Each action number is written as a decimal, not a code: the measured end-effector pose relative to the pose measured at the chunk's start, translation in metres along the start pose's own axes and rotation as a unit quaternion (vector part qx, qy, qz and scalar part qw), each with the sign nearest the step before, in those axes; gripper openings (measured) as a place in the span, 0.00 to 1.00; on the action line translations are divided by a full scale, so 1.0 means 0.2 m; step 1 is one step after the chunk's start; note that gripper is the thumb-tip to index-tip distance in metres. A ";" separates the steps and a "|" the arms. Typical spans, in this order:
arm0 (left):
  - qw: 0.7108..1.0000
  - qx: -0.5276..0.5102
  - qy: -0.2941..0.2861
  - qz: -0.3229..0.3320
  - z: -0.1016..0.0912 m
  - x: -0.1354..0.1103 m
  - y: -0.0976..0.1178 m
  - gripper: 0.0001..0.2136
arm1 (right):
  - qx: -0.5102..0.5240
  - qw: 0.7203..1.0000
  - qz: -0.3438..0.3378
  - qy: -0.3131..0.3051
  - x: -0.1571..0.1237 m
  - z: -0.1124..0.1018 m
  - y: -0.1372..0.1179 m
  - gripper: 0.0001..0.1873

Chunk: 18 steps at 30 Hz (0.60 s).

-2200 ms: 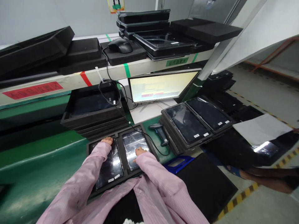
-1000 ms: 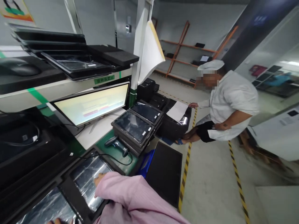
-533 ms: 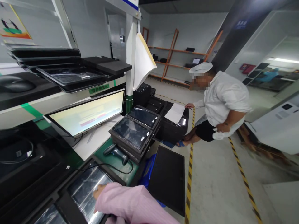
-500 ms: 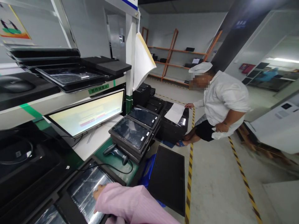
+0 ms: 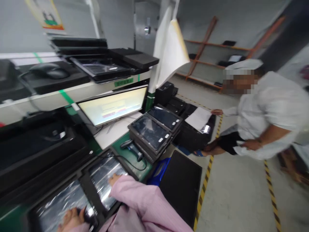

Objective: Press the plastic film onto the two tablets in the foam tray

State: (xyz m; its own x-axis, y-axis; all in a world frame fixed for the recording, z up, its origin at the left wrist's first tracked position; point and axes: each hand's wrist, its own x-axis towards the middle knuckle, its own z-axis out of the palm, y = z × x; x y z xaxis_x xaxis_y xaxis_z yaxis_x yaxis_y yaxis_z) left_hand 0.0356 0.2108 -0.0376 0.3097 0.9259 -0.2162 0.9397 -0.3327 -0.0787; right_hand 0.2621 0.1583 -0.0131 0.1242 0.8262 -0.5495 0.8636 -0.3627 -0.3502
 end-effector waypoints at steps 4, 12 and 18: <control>0.999 -0.009 -0.048 -0.004 -0.05 0.02 0.02 0.23 | 0.006 1.000 0.021 -0.004 -0.08 -0.10 -0.06 0.38; 0.995 -0.064 -0.081 0.015 -0.05 0.05 0.00 0.19 | -0.034 0.998 0.027 -0.049 -0.09 -0.21 -0.13 0.27; 0.991 -0.105 -0.074 0.040 -0.02 0.02 -0.09 0.17 | -0.017 0.999 0.033 -0.032 -0.06 -0.18 -0.12 0.21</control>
State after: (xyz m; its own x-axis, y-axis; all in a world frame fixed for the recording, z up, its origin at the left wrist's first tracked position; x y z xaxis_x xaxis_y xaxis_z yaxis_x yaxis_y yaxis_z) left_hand 0.0206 0.2211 -0.0328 0.3748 0.8567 -0.3543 0.9271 -0.3455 0.1452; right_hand 0.2574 0.1726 0.0296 0.1505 0.7721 -0.6174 0.8711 -0.3989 -0.2866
